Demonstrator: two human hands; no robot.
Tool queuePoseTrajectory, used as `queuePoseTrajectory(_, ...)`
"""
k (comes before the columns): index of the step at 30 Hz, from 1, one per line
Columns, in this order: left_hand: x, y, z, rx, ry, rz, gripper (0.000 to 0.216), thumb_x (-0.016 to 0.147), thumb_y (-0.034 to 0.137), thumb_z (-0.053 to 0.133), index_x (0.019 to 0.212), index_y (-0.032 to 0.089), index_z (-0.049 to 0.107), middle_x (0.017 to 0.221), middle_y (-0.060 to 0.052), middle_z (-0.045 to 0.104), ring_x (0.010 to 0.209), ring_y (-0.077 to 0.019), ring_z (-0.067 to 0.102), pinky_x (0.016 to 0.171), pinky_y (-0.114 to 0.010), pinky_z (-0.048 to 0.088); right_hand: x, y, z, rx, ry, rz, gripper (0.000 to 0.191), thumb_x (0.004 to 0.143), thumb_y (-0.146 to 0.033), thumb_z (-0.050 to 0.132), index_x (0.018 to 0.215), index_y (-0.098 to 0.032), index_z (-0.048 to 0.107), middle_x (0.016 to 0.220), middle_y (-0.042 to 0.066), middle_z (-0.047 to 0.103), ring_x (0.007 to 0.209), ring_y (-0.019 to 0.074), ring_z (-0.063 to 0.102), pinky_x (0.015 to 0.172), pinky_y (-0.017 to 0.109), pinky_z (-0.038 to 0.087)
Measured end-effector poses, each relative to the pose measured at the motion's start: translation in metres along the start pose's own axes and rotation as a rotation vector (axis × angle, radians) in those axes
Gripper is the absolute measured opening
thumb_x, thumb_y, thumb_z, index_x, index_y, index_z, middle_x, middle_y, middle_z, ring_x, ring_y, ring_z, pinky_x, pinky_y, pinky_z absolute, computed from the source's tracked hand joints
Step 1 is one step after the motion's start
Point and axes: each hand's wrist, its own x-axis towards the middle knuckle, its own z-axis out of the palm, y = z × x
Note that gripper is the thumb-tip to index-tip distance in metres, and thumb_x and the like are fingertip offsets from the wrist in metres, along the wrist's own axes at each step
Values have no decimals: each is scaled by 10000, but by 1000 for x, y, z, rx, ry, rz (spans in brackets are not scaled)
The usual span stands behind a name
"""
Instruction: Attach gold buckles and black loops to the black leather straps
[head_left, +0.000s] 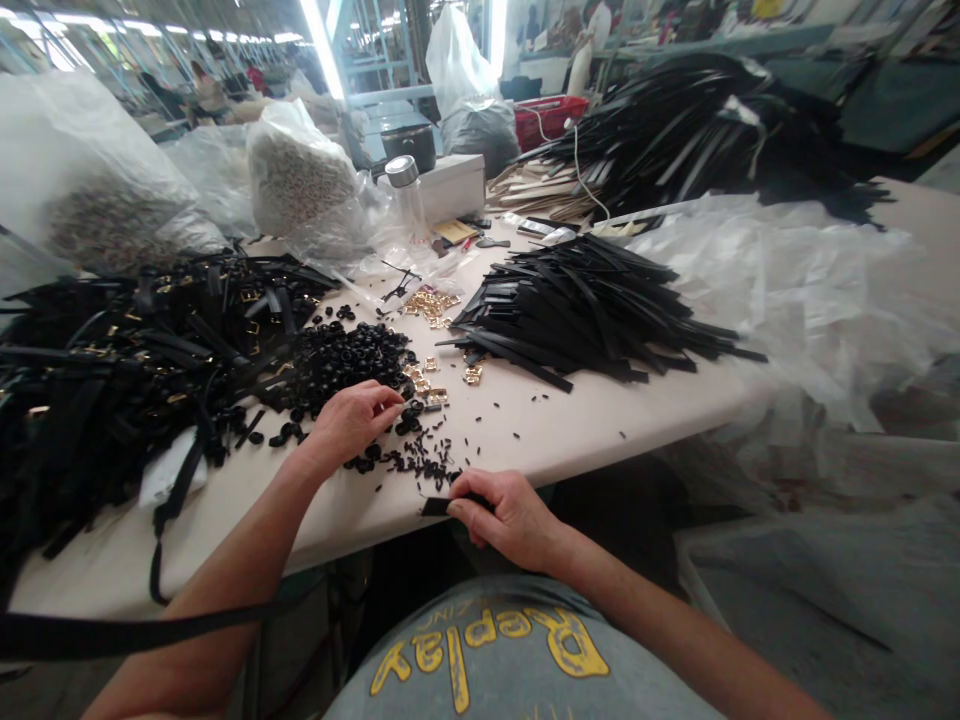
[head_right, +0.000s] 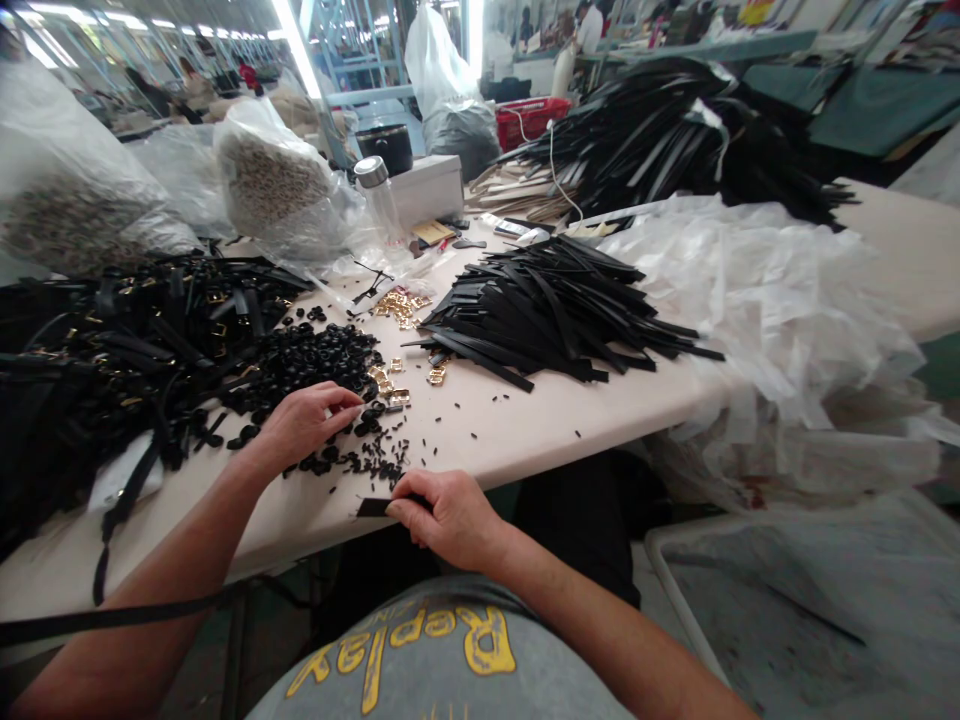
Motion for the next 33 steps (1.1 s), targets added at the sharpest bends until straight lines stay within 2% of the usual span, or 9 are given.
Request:
queuePoseTrajectory(5, 6, 12, 3, 26, -64, -44, 199, 830, 381, 606, 815, 224, 728, 829, -33, 694, 739, -190, 622, 693, -301, 439, 1, -1, 1, -16, -4, -17, 148, 906, -283, 570, 847, -165, 637, 544, -49, 567, 460, 85, 553, 507, 176, 438)
queuePoseTrajectory(10, 10, 16, 9, 67, 5, -54, 138, 811, 289, 592, 741, 207, 677, 751, -29, 646, 676, -183, 586, 684, -310, 428, 0, -1, -1, -29, 10, -34, 152, 905, -283, 577, 828, -168, 638, 544, -53, 563, 459, 80, 553, 520, 175, 438)
queuePoseTrajectory(13, 8, 15, 10, 26, 4, -21, 122, 786, 294, 615, 727, 208, 679, 766, -31, 634, 669, -178, 577, 686, -314, 432, 0, 0, -2, -29, 14, -28, 153, 907, -284, 575, 828, -168, 636, 553, -49, 574, 464, 82, 566, 523, 176, 437)
queuePoseTrajectory(15, 6, 13, 10, -48, 46, -24, 136, 773, 317, 630, 704, 210, 678, 780, -32, 642, 687, -178, 581, 703, -317, 443, 0, 0, -2, -31, 19, -31, 157, 908, -288, 575, 826, -168, 636, 552, -49, 576, 463, 83, 563, 524, 179, 434)
queuePoseTrajectory(18, 1, 11, 8, -358, 122, -152, 201, 755, 396, 666, 722, 199, 685, 750, -27, 661, 689, -175, 598, 689, -307, 471, 1, -2, -3, -50, 45, -37, 158, 910, -289, 571, 826, -173, 638, 534, -51, 574, 456, 84, 548, 528, 185, 426)
queuePoseTrajectory(21, -2, 6, 5, -882, 159, -379, 313, 684, 461, 748, 765, 171, 661, 732, -22, 669, 682, -169, 648, 607, -261, 501, 3, -3, -6, -64, 91, -37, 157, 909, -286, 568, 815, -178, 631, 526, -52, 575, 457, 87, 545, 536, 195, 425)
queuePoseTrajectory(25, -6, 4, 1, -1396, 250, -595, 320, 618, 330, 837, 757, 162, 603, 735, -15, 679, 589, -101, 639, 499, -165, 491, 9, -7, -11, -95, 156, -44, 164, 914, -299, 567, 812, -186, 627, 533, -49, 580, 476, 95, 545, 552, 206, 427)
queuePoseTrajectory(29, -18, 11, -1, -1688, 279, -667, 210, 717, 231, 794, 749, 151, 603, 732, -18, 683, 538, -43, 591, 475, -97, 483, 18, -15, -14, -174, 200, -48, 175, 921, -311, 578, 808, -191, 636, 528, -46, 575, 497, 98, 526, 555, 209, 410)
queuePoseTrajectory(33, -36, 29, 1, -1871, 263, -631, 238, 669, 230, 849, 813, 160, 673, 728, -8, 683, 535, -27, 585, 468, -66, 475, 30, -29, -13, -202, 235, -68, 167, 921, -320, 589, 838, -188, 651, 549, -39, 592, 512, 97, 526, 560, 207, 404)
